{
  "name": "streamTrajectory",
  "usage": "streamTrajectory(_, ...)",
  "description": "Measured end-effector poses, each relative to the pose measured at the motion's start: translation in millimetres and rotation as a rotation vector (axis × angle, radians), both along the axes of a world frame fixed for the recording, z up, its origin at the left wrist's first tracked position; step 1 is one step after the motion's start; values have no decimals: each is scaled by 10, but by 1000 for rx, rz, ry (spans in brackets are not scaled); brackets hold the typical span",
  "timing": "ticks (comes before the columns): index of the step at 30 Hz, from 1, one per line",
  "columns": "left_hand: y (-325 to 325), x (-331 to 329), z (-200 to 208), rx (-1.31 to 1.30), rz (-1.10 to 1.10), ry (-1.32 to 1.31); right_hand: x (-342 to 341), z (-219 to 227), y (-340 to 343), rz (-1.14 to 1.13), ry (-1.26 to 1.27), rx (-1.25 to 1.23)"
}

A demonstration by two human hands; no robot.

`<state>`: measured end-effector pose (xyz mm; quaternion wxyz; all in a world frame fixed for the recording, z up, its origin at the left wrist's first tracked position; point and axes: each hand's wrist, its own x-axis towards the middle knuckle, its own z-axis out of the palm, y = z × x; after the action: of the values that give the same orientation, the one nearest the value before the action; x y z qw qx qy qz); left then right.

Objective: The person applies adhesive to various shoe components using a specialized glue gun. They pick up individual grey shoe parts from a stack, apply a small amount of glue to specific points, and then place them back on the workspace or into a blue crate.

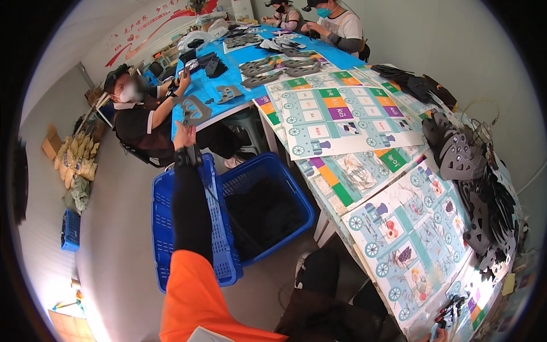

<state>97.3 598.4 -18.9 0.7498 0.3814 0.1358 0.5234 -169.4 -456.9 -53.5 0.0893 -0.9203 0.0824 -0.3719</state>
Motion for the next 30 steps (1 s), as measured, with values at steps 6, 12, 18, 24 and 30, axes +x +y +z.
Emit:
streamTrajectory(6,-148,-202,-229,-265,-158,606,-34,-83,-23,-60,14,5)
streamTrajectory(12,-1737,-564,-1208,-482,-465,419,-6,126,132,1,-51,-26)
streamTrajectory(18,-3224,-1132,-1492,-453,-703,460,-5,192,210,70,-72,-35)
streamTrajectory(24,-4697,-986,-755,-11,-820,382,-24,340,212,156,-128,20)
streamTrajectory(30,-5935,-627,383,609,-988,167,-97,552,197,181,-184,122)
